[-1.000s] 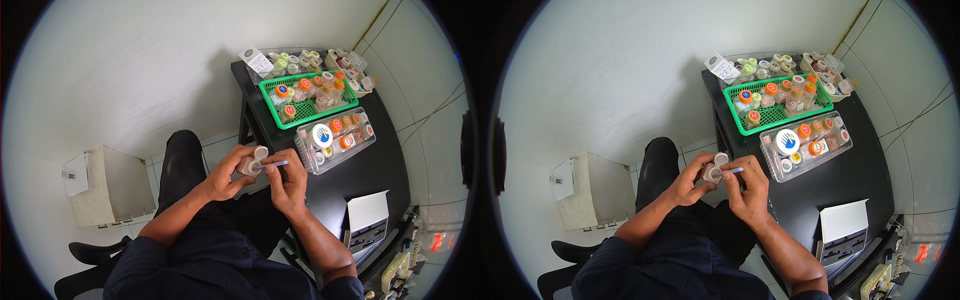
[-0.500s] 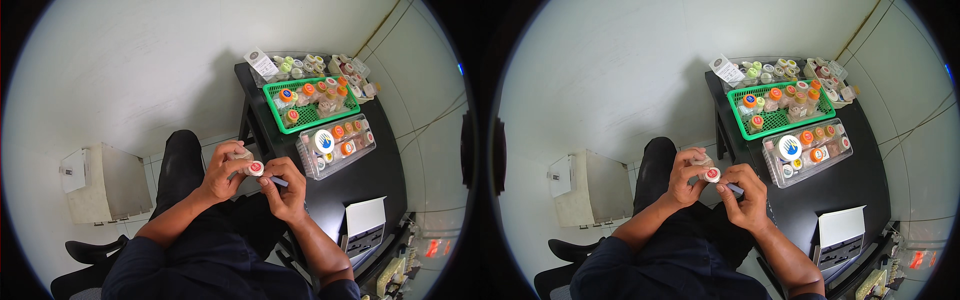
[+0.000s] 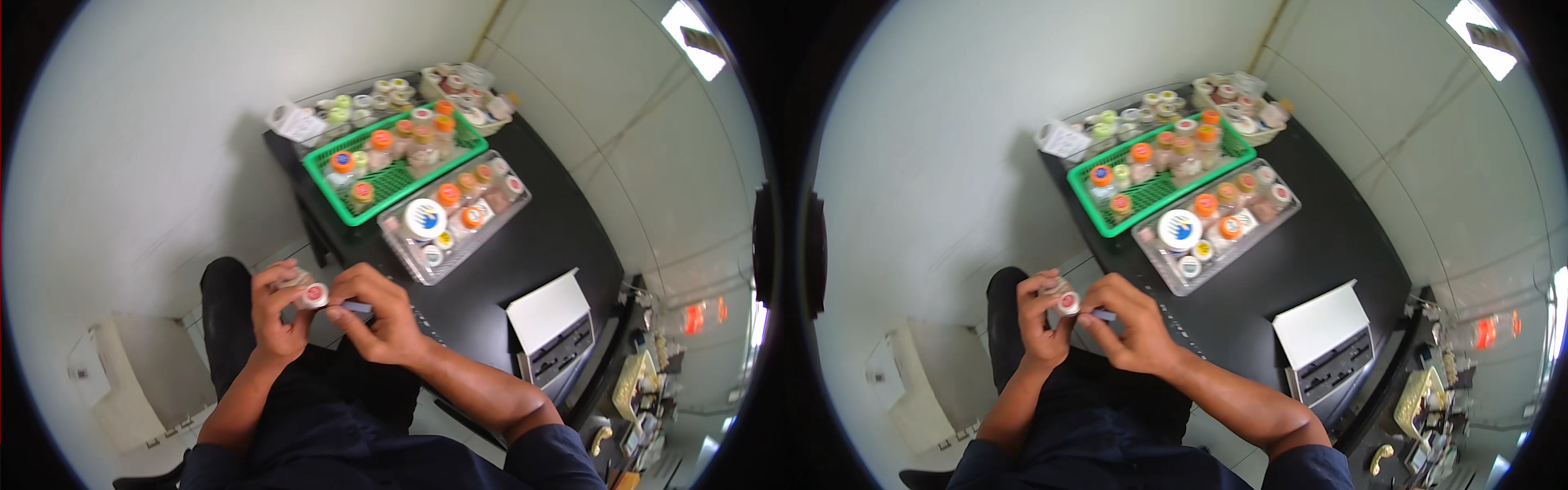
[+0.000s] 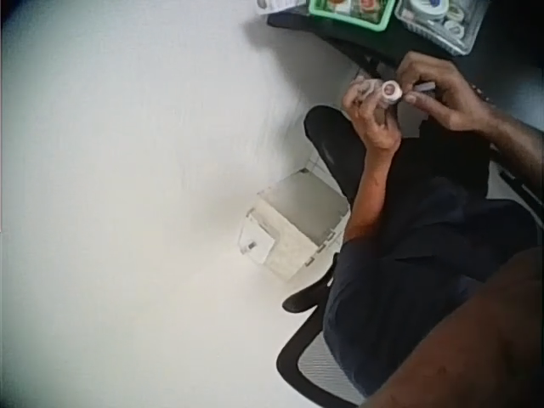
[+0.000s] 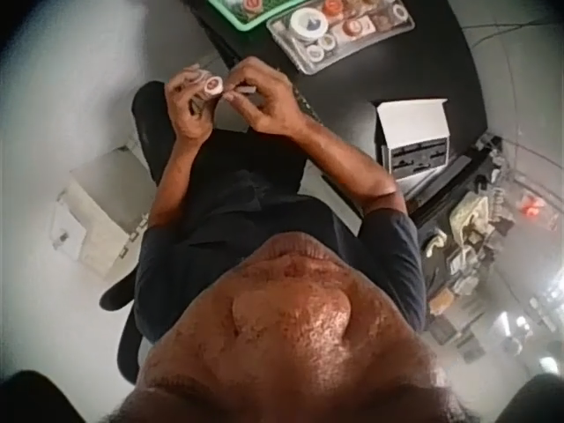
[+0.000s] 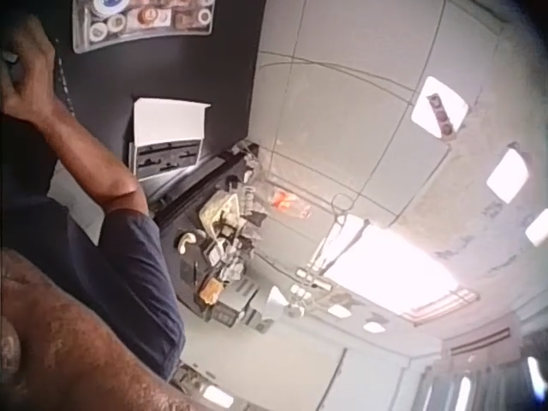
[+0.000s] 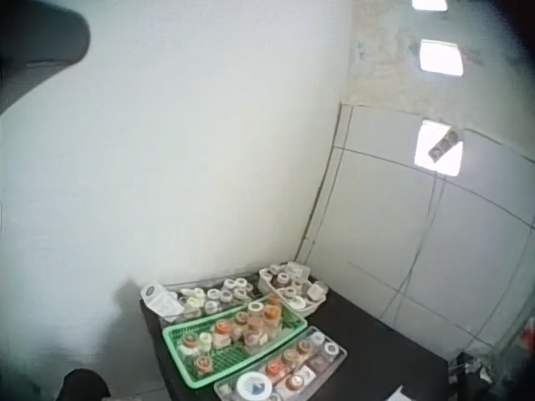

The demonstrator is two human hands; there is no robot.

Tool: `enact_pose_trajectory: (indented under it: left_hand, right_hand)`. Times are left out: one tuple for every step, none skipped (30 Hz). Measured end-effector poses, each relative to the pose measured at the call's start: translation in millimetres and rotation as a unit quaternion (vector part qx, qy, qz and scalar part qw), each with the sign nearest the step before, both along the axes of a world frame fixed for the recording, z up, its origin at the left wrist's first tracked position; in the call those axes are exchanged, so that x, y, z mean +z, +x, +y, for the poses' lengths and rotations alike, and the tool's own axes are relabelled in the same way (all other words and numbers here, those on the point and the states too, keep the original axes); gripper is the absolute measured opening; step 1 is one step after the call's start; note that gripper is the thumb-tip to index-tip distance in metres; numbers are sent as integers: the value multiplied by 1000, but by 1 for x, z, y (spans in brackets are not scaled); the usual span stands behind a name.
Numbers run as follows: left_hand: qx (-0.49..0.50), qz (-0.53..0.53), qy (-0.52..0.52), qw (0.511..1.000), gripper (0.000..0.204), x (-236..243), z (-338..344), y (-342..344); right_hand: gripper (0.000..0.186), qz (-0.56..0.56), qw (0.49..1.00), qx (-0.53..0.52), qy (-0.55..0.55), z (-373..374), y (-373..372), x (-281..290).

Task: Selecting and extracting ceramic powders or stains from various small jars using a dental tool at a laboratory bench.

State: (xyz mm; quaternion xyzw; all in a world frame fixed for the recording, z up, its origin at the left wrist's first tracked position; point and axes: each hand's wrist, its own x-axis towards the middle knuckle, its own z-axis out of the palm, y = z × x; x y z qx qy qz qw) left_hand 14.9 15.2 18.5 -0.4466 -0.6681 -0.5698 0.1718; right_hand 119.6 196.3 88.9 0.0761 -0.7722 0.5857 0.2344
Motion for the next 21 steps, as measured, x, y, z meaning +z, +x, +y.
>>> enact_pose_trajectory:
  left_hand:
    - [-3,1,3,1000,63,0,2,0]
    - [-1,2,3,1000,63,0,2,1]
    - [-13,2,6,1000,63,-2,4,1]
    - [-13,-1,9,1000,63,-3,5,1]
    - [-9,-4,9,1000,64,-4,5,1]
    - [-14,-3,10,1000,64,-4,5,1]
    - [-12,-5,10,1000,64,-5,5,0]
    - [-9,-7,9,1000,64,-6,5,0]
    - [-12,-7,10,1000,64,-6,6,1]
    - [-14,-8,10,1000,63,-5,6,1]
    - [-15,-10,10,1000,63,-4,6,0]
    - [-17,-9,10,1000,63,-5,6,0]
    - [-19,-13,12,1000,63,-7,7,0]
    - [-21,-17,13,1000,62,-7,6,0]
    - [-22,-16,13,1000,62,-7,6,0]
    - [-24,-20,12,999,62,-7,6,0]
    - [-27,-25,11,999,62,-7,5,0]
    - [-27,-24,11,999,62,-7,5,1]
    - [-38,-34,9,999,63,-8,6,1]
    - [-49,-43,6,998,64,-8,5,2]
    - [-49,-44,5,998,64,-9,4,2]
  right_hand:
    - [13,-9,1000,-3,3,1,1,2]
    - [13,-8,1000,-2,-6,0,2,2]
    - [13,-3,1000,-3,-6,0,2,2]
    - [13,3,1000,-4,-6,1,3,2]
    - [13,4,1000,-10,-5,1,3,2]
    - [14,3,1000,-5,-2,2,4,2]
    - [14,2,1000,1,1,3,4,1]
    - [14,2,1000,-3,1,3,4,1]
    - [14,1,1000,0,-3,3,3,0]
    - [14,0,1000,3,-8,3,3,-1]
    - [14,1,1000,1,-8,3,3,-1]
    - [14,-4,1000,2,-9,3,3,-2]
    - [14,-9,1000,3,-10,3,3,-2]
    - [14,-8,1000,2,-10,3,3,-2]
    - [13,-8,1000,3,-12,3,3,-2]
    - [13,-8,1000,3,-14,3,3,-2]
    - [13,-7,1000,3,-14,3,3,-3]
    - [13,-7,1000,0,-14,3,3,-4]
    - [12,-7,1000,-3,-15,3,3,-5]
    - [12,-7,1000,-3,-16,3,4,-4]
    - [13,-14,1000,-8,-16,3,4,-3]
